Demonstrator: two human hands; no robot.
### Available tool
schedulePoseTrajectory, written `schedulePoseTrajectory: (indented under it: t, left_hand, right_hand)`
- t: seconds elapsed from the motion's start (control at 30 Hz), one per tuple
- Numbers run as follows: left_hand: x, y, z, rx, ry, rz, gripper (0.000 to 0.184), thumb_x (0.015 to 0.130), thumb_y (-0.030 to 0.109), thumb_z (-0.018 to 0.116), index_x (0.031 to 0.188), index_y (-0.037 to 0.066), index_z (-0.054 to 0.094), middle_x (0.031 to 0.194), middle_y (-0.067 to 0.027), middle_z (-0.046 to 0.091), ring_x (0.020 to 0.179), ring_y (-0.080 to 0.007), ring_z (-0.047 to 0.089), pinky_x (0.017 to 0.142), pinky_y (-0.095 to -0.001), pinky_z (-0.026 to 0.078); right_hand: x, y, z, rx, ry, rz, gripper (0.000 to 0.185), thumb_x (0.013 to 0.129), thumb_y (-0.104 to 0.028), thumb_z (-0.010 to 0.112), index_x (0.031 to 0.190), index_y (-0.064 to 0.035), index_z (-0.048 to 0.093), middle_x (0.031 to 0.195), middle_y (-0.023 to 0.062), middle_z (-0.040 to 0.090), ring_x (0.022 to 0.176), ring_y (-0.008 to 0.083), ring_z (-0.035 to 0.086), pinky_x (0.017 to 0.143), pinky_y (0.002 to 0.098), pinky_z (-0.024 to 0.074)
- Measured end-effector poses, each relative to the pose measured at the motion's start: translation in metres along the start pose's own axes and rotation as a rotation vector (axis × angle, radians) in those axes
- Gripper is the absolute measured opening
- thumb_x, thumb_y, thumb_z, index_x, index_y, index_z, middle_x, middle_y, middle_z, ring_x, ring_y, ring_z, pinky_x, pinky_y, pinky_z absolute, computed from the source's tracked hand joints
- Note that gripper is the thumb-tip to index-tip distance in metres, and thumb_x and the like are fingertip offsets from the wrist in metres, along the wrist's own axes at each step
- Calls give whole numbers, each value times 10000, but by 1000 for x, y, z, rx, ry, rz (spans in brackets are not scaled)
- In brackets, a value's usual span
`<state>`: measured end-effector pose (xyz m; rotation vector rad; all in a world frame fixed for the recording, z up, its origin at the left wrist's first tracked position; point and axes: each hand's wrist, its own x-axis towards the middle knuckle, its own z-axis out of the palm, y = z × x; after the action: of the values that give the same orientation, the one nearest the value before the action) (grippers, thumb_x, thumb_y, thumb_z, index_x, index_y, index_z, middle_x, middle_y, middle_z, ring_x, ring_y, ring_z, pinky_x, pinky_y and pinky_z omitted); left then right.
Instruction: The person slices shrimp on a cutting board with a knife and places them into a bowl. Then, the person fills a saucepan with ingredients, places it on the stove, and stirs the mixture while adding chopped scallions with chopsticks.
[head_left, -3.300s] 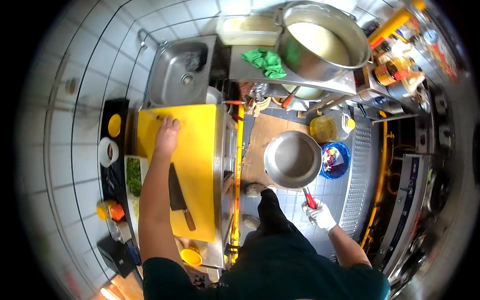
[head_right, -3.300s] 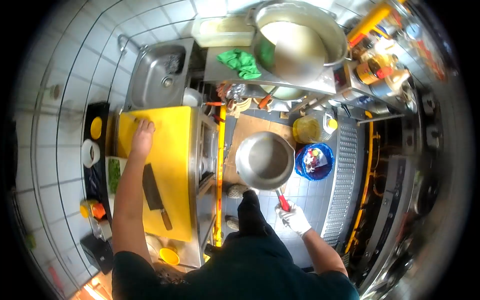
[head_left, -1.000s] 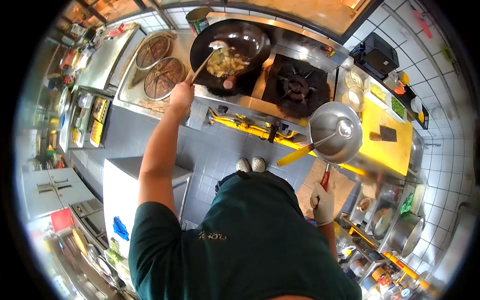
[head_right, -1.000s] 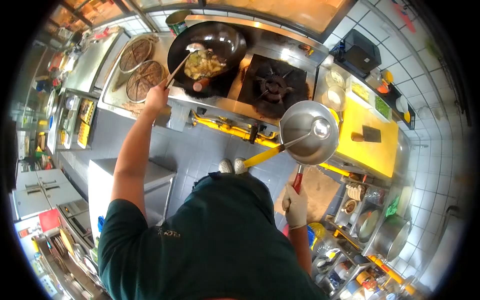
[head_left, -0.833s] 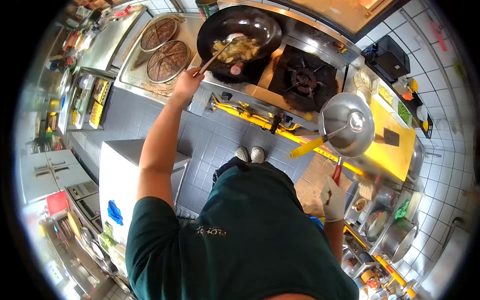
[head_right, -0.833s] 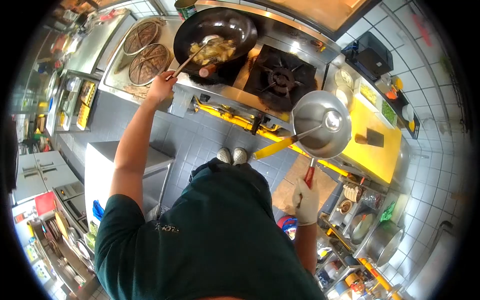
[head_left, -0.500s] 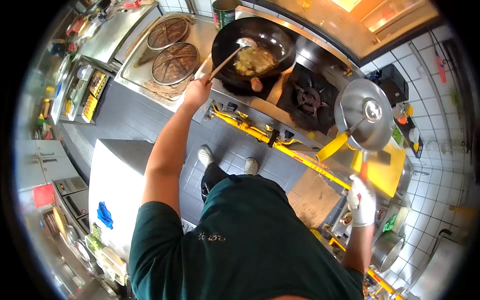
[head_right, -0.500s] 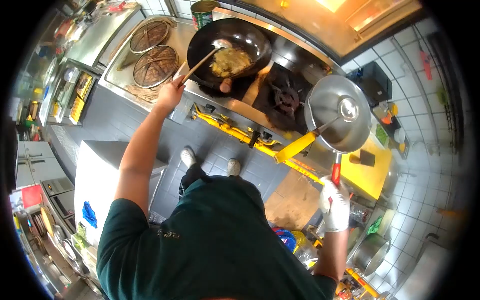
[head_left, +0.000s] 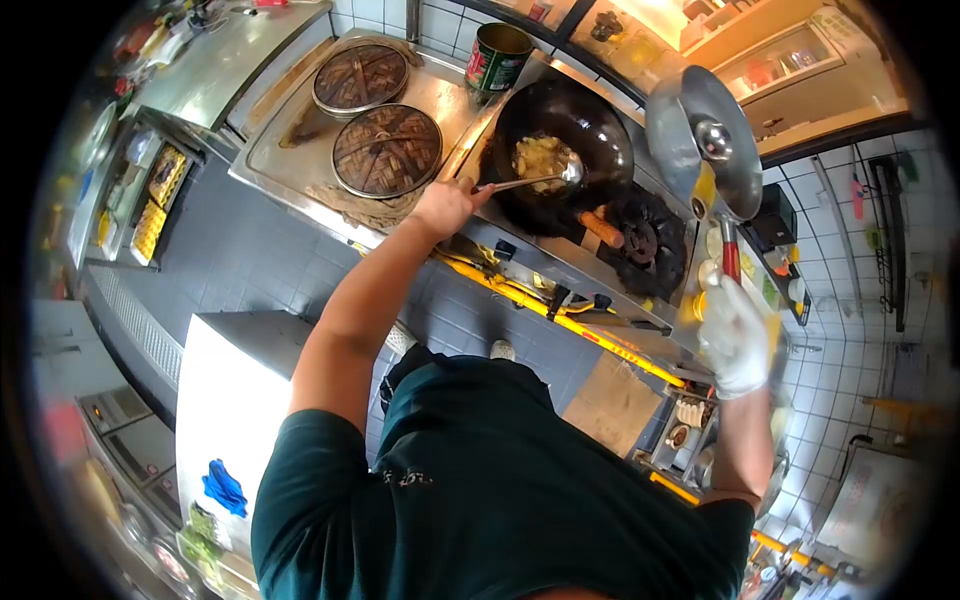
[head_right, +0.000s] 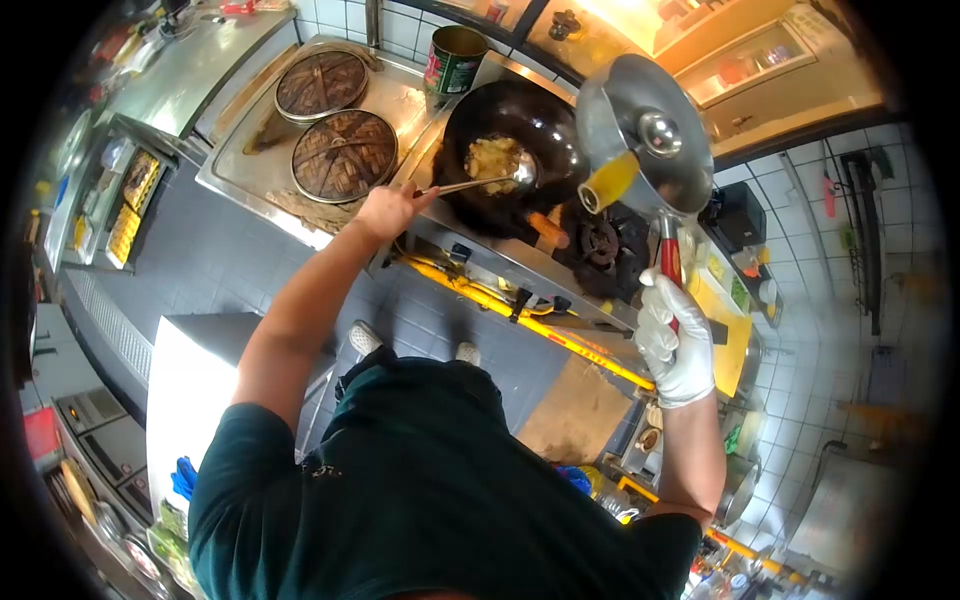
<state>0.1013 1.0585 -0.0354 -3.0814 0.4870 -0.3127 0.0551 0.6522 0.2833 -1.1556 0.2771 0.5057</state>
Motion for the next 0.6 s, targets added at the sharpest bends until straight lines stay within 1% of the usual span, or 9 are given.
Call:
schedulePoseTrajectory:
  t: [0.07,0.17,0.27,0.37,0.4,0.43,0.47,0.53,0.6]
  left_hand:
    - [-5,-19,-14,68,-8,65,616,925,135,587,1531,221,514,1027,-98,652,851,-247,718,681,-368,589]
    - [-10,-43,-12,28,19,56,608,928,136,583,1529,203,517,1006,-92,655,854,-247,712,698,-367,594]
    - [-7,-48,-6,-68,-37,-1,554,996,142,532,1548,181,493,1069,-112,677,944,-260,723,703,-385,594]
    - [13,-37,35,-215,-24,-49,587,992,123,540,1570,180,461,1026,-124,689,887,-268,731,676,-403,596]
    - [24,-36,32,-211,-76,-54,601,989,115,547,1579,178,447,1002,-123,696,866,-270,734,670,-405,596]
    - [30,-32,29,-201,-123,-60,617,986,108,553,1587,176,433,977,-122,703,844,-272,737,664,-406,596]
    - [34,-34,29,-302,-29,-42,629,978,115,566,1588,197,436,960,-103,712,828,-278,741,655,-422,599]
    - [45,-35,23,-345,-157,-89,596,984,142,547,1557,291,477,963,-122,717,842,-316,748,686,-459,612]
    - [44,-41,18,-463,-207,-123,487,985,138,521,1452,260,579,993,-177,746,882,-372,752,716,-489,611]
  right_hand:
    - [0,9,25,-4,-12,19,213,1077,-153,564,1199,20,589,691,-26,481,441,49,391,379,215,311]
    - [-7,22,55,-48,22,21,214,1082,-168,559,1200,9,584,699,-27,495,447,45,397,381,209,313]
    - [-9,31,66,-87,28,3,210,1073,-179,573,1182,0,595,693,-35,506,439,43,401,379,204,308]
    - [-10,35,76,-78,69,1,202,1064,-191,587,1156,-13,615,669,-46,494,431,40,402,375,203,303]
    - [-10,33,77,-79,125,37,192,1054,-201,604,1128,-27,635,657,-51,489,428,41,408,372,201,296]
    - [-11,33,87,-168,172,12,186,1053,-207,606,1117,-36,645,663,-49,499,428,50,411,376,204,301]
    - [-8,31,94,-162,161,10,184,1050,-206,611,1113,-37,648,667,-49,504,429,56,415,381,207,306]
    - [3,26,105,-142,154,14,171,1042,-198,625,1104,-41,650,671,-48,511,432,64,423,388,212,314]
    - [17,22,119,-127,167,44,152,1033,-185,640,1096,-46,648,672,-47,515,437,68,433,394,215,320]
